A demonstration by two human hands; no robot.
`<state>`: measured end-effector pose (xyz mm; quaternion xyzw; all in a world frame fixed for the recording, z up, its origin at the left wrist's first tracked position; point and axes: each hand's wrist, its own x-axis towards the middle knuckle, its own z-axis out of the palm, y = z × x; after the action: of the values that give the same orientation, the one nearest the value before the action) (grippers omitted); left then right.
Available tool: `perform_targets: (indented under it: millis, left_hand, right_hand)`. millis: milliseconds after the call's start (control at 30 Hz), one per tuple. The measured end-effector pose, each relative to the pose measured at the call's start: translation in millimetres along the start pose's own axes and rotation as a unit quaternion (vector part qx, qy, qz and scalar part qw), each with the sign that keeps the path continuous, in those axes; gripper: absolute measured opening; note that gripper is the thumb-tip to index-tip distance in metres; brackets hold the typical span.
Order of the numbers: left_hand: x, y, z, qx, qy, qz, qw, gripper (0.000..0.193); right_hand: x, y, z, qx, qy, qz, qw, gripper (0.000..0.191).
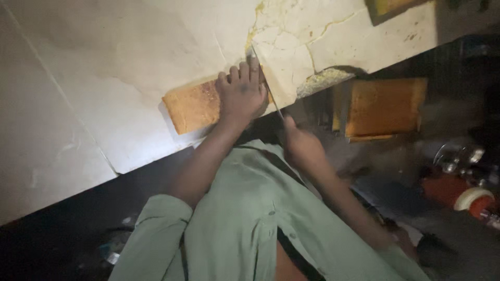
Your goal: The person cuts a slab of honeycomb into slices with a long knife on a tiled counter, holding the honeycomb steady with one hand while slicing, repositioning the block between cuts, and finally placing the cut honeycomb piece onto a sheet of newspaper.
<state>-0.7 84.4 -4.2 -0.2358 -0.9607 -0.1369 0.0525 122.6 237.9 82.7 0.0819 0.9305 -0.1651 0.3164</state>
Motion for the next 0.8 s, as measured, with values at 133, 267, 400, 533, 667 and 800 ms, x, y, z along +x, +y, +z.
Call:
perform_targets:
  millis: [133,267,400,533,667,800]
  left_hand:
    - [6.6,0.1,-0.1,0.007,-0.02,-0.009,1.0,0.072]
    - [3.4,-3.2,4.8,0.022,-0.043,-0.01,0.999,0.077]
    - [-11.0,13.2,1.4,-0.009,0.005,0.061,0.998,0.059]
    - [14.1,25.6,-17.6,-0.051,-0.313,0.158,0.935,0.055]
    - [62.1,10.5,-33.7,0.036,-0.091,0.042,0.994,0.051]
    - [52.4,12.2,-32.2,-0.032,-0.173,0.135,0.975,0.048]
  right_hand:
    - [-33.9,23.2,25.7,0.027,-0.038,-0.005,0.999,0.081]
    - [33.2,27.3,70.0,0.07,0.077,-0.052,0.993,0.048]
    - [68.1,50.3,89.0,0.116,0.093,-0.042,0.988,0.019]
    - [42.2,99.8,81.3,0.229,0.201,-0.137,0.943,0.04]
    - [24.0,155.0,89.8,0.21,0.105,-0.094,0.967,0.044]
    - [16.7,199.0,114.4,0.206,0.146,-0.164,0.954,0.05]
